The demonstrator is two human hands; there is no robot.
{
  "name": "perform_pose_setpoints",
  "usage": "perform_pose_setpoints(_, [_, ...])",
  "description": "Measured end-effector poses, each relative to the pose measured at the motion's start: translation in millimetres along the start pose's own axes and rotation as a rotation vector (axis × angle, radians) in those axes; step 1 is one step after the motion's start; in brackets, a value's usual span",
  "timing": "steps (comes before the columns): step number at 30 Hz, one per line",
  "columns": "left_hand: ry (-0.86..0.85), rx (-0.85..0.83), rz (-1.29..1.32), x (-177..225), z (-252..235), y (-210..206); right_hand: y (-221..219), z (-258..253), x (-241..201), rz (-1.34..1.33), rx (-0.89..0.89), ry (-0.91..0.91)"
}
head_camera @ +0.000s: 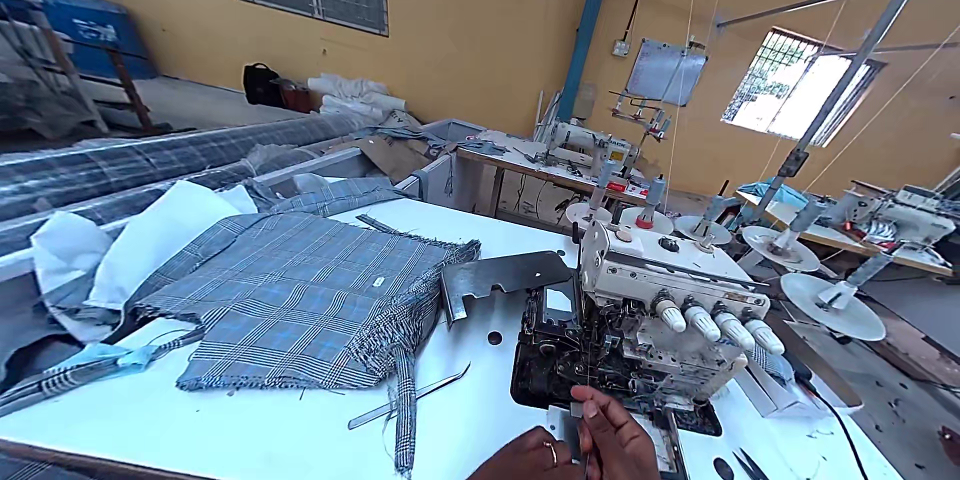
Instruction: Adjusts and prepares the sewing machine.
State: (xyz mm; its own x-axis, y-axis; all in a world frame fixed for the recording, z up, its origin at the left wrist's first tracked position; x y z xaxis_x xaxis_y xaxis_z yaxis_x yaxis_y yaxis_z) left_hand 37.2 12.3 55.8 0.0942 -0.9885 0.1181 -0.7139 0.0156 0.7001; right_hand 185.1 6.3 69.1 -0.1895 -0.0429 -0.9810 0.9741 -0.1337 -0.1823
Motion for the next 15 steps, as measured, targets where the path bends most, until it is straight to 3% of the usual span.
perform_pose_setpoints(2, [0.060,0.087,0.034,-13,-6,11,0,1,3,0.102,0.021,0.087])
perform_pose_setpoints(5, [0.336,0.289,-0.053,-38,-34,24,-4,3,6,0.197,0.076,0.135])
perform_pose_setpoints(8, [0.572,0.219,-0.190,-56,-67,16,-6,3,10,0.289,0.100,0.213])
perform_pose_setpoints(12, [0.599,0.176,-0.423,-64,-88,-1,-3,3,18,0.370,0.129,0.266])
perform_pose_setpoints(15, [0.672,0.199,-0.443,-64,-94,-9,0,2,25,0.419,0.162,0.294])
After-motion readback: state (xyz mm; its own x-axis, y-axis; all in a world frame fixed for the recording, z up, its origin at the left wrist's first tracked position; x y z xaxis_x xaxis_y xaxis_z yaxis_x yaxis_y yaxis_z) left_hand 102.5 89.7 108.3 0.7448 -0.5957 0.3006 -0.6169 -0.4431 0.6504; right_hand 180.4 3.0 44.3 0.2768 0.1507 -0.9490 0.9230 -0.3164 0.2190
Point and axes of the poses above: each hand's wrist, its own z-axis away from the middle knuckle, its own y-axis out of the back of the hand, x = y × z, the point moved 2 cm from there along -z, towards the middle knuckle, and after that the axes turned 6 degrees about -y, right-handed, at the moved point
